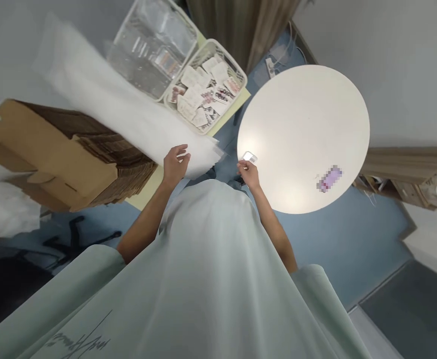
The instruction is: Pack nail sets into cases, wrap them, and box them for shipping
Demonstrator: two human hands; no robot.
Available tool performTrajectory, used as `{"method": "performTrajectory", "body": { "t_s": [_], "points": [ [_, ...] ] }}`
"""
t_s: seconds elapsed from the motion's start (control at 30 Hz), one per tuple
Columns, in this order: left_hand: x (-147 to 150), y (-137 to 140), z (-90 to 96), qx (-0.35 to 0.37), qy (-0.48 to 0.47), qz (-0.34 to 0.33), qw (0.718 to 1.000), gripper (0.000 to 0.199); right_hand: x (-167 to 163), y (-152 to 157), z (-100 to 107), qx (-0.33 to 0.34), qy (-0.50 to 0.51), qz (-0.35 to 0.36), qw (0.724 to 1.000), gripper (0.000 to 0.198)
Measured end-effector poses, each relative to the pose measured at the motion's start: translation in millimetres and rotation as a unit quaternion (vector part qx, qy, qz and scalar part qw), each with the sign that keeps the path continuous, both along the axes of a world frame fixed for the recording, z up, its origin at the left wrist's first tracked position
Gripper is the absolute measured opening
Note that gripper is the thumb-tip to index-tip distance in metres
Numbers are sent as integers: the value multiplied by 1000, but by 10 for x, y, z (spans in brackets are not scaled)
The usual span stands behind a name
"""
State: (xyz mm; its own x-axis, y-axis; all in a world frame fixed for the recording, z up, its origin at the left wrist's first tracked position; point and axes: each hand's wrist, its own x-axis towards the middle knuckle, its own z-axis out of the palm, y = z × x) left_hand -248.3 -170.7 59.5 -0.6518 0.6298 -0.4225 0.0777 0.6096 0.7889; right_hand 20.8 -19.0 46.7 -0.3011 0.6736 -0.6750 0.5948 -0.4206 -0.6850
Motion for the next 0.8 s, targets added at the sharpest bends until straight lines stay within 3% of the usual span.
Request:
{"method": "performTrajectory", "body": {
  "t_s": [0.17,0.37,0.57,0.8],
  "points": [
    [-490,-312,-255,-18,95,16,995,40,-670,66,-53,34,47,115,992,46],
    [-697,-144,-583,-42,107,-49,992,46,-1373,-44,10,63,91,179,978,51],
    [-709,-73,-685,-88,121,-84,985,47,-1529,-158,127,64,82,205,973,45],
    [-737,-87,-669,-161,139,-141,967,40,-1465,-166,84,71,71,210,973,43]
  ]
}}
